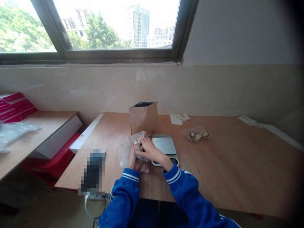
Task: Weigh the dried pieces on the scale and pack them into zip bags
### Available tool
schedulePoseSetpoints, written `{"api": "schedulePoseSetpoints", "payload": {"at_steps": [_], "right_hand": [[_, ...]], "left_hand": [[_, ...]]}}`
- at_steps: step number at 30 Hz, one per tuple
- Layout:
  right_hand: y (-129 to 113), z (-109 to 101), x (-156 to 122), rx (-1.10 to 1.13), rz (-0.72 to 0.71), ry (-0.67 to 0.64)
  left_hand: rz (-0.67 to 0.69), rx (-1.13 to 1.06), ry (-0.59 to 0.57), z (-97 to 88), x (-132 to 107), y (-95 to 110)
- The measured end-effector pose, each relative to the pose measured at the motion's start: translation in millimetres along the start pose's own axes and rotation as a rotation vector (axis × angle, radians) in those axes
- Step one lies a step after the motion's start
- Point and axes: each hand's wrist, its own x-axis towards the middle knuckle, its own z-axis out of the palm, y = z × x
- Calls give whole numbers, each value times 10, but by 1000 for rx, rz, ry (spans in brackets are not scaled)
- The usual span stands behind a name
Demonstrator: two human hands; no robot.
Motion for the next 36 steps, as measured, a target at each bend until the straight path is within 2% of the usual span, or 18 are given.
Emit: {"api": "schedulePoseSetpoints", "payload": {"at_steps": [2,6,11,15,18,21,25,27,29,31,34,36], "right_hand": [[2,4,-26,4,1,-10],[-6,-42,-94,98,24,27],[-18,-111,-146,347,30,88],[-9,-141,-136,612,81,116],[5,-221,-61,805,150,203],[12,-425,163,882,155,354],[26,-834,735,832,17,669],[49,-997,1044,736,-95,748],[77,-1079,1283,546,-168,726],[102,-1085,1418,369,-227,639],[117,-1032,1461,231,-276,552],[116,-1012,1441,195,-275,553]], "left_hand": [[-61,-137,27,-7,5,-5],[-96,-143,17,16,-23,21],[-123,-138,55,58,-48,61],[-57,-196,5,80,-11,62],[-32,-225,15,72,17,61],[-37,-226,65,31,23,61],[-54,-232,83,-11,8,63],[-60,-238,95,-4,1,68],[-62,-249,117,15,-2,73],[-64,-258,144,34,1,77],[-69,-253,162,34,17,72],[-74,-247,159,17,32,61]]}}
